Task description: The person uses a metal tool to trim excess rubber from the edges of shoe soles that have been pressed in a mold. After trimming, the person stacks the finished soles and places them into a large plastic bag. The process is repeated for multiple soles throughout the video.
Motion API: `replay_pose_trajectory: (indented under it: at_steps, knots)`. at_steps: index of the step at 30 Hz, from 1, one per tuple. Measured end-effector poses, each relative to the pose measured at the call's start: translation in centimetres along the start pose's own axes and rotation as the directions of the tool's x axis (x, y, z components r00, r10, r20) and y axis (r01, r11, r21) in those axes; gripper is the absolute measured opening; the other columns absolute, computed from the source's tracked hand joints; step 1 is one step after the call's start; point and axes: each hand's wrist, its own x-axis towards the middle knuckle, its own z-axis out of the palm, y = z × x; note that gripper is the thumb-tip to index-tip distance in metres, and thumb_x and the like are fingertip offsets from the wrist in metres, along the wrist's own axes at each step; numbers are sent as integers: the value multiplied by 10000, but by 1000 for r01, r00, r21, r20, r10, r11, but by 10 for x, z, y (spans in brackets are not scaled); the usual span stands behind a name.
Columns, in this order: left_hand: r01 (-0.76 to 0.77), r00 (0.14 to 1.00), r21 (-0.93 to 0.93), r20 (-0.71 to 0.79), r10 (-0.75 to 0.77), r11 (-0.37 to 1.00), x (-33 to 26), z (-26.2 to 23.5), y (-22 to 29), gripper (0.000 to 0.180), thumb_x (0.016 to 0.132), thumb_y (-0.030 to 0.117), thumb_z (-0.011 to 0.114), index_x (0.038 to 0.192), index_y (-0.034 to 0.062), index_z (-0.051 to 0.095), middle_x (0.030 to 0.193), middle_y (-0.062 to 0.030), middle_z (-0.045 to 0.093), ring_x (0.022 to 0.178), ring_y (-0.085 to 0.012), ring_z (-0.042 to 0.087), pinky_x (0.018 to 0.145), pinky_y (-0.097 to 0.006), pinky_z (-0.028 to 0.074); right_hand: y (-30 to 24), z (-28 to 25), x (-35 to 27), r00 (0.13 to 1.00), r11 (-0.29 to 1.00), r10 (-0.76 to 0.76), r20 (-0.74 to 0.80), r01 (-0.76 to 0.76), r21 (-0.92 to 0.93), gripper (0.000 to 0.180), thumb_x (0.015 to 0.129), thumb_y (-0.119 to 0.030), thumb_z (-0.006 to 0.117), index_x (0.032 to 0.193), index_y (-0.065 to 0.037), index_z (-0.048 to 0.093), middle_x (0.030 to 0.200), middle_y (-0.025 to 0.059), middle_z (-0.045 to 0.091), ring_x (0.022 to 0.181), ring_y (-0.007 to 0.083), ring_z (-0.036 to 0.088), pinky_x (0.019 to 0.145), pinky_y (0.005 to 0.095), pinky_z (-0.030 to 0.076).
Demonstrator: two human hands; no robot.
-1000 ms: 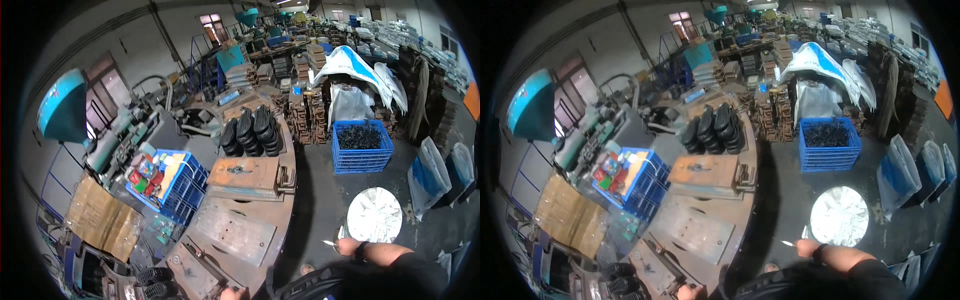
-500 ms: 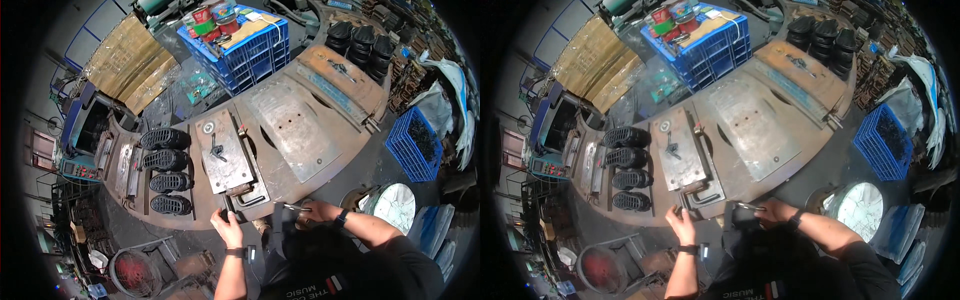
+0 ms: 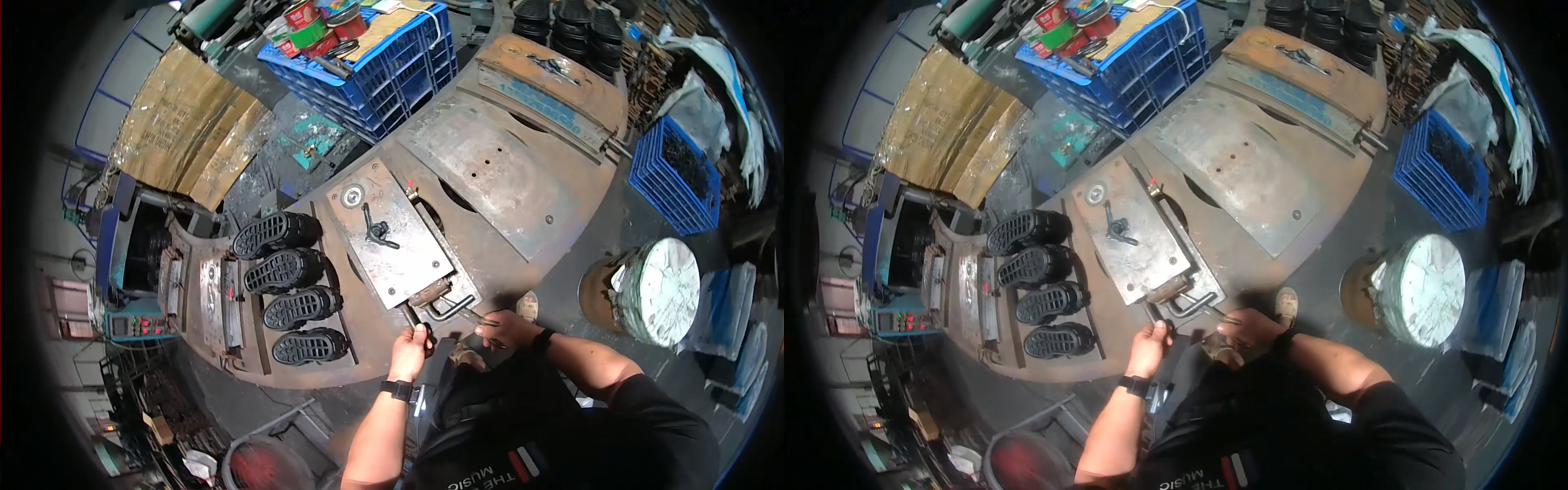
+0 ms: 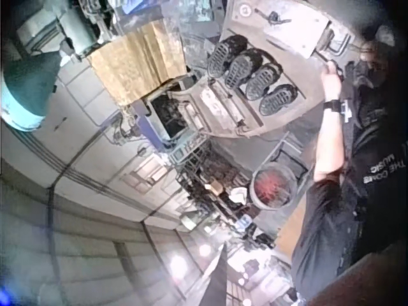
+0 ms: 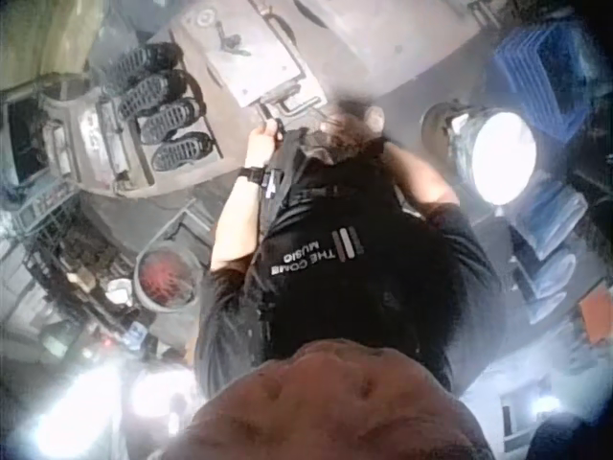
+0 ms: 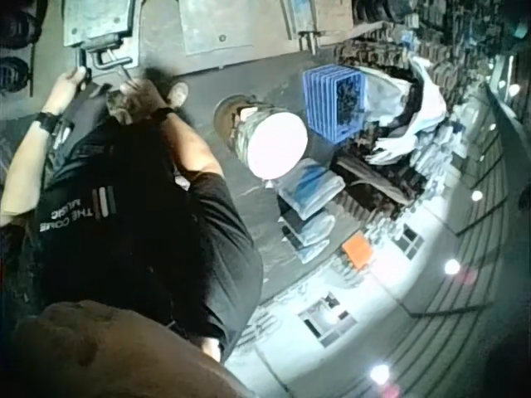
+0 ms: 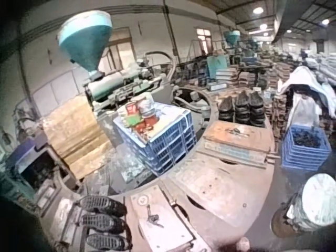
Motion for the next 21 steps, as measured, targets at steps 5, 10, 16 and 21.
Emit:
replay_pose_trajectory:
  at_steps: [5, 10, 16, 21]
  knots:
    - [61, 988, 49, 139, -67, 997, 13, -20, -5, 328, 1108, 358, 525, 1021, 63, 638, 742, 14, 604, 633, -107, 529, 597, -271, 449, 7, 28, -2, 995, 999, -38, -89, 39, 10, 343, 1020, -301, 625, 832, -18, 669, 728, 58, 682, 616, 142, 633, 562, 312, 492]
    - [4, 974, 201, 222, -49, 980, 20, -32, 1, 323, 1119, 360, 495, 1037, 75, 623, 764, 12, 601, 654, -119, 545, 593, -288, 460, 7, 35, -3, 991, 994, -43, -127, 55, 92, 314, 1016, -306, 626, 974, 3, 667, 823, 92, 716, 610, 171, 661, 557, 307, 525]
    - [62, 953, 268, 272, -137, 961, 21, -32, 19, 341, 1099, 358, 533, 970, 60, 637, 738, -8, 624, 603, -115, 537, 540, -302, 436, 9, 43, 3, 973, 987, -66, -219, 96, 130, 400, 1022, -414, 661, 963, -19, 674, 798, 77, 706, 617, 154, 665, 548, 291, 515]
    - [-171, 985, 652, 92, 147, 738, 24, -29, 1, 481, 1092, 430, 513, 960, 9, 704, 795, -82, 706, 766, -249, 652, 711, -416, 496, -9, 67, -43, 960, 978, -178, -217, 197, 72, 335, 1034, -338, 671, 931, -19, 688, 733, 64, 691, 584, 135, 636, 570, 295, 536]
